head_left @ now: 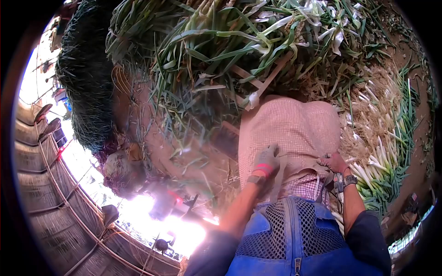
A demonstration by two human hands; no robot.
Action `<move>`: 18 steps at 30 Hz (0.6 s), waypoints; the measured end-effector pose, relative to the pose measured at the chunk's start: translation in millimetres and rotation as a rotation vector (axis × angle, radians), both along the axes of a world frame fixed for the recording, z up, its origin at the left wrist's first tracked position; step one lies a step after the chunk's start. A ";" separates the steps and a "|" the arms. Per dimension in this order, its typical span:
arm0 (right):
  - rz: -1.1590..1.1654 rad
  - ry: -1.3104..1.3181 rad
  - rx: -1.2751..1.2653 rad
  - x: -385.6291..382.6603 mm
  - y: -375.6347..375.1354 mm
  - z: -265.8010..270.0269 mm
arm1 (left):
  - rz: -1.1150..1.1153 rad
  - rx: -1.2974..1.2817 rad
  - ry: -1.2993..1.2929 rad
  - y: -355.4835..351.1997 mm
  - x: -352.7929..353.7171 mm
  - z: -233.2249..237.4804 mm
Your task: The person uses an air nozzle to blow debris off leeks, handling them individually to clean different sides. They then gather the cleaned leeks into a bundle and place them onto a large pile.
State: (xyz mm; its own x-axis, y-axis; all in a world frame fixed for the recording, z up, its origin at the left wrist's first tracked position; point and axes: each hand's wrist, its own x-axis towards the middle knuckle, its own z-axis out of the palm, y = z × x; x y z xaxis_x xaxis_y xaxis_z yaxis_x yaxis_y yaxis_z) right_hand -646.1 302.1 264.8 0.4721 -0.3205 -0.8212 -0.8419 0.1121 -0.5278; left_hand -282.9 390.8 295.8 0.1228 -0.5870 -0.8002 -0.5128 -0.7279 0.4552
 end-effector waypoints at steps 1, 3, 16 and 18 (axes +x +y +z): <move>-0.005 -0.005 -0.001 6.4 -3.3 7.5 | -0.046 0.022 0.006 -10.0 3.5 14.1; -0.034 0.128 0.067 27.4 -16.1 32.4 | -0.099 0.040 0.007 -10.9 6.8 13.3; -0.313 -0.113 -0.031 34.6 53.2 4.3 | 0.055 0.035 0.118 -36.1 73.1 -25.4; -0.395 -0.053 0.001 48.3 47.9 15.9 | 0.072 -0.014 0.105 -42.8 89.9 -25.2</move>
State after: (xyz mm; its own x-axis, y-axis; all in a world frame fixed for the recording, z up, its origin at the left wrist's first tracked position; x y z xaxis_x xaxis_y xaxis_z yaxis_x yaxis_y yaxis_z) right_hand -597.8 350.0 280.8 0.3544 -0.4848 -0.7996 -0.7054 0.4227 -0.5689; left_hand -193.0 348.0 270.6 0.0809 -0.5912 -0.8025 -0.4082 -0.7542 0.5145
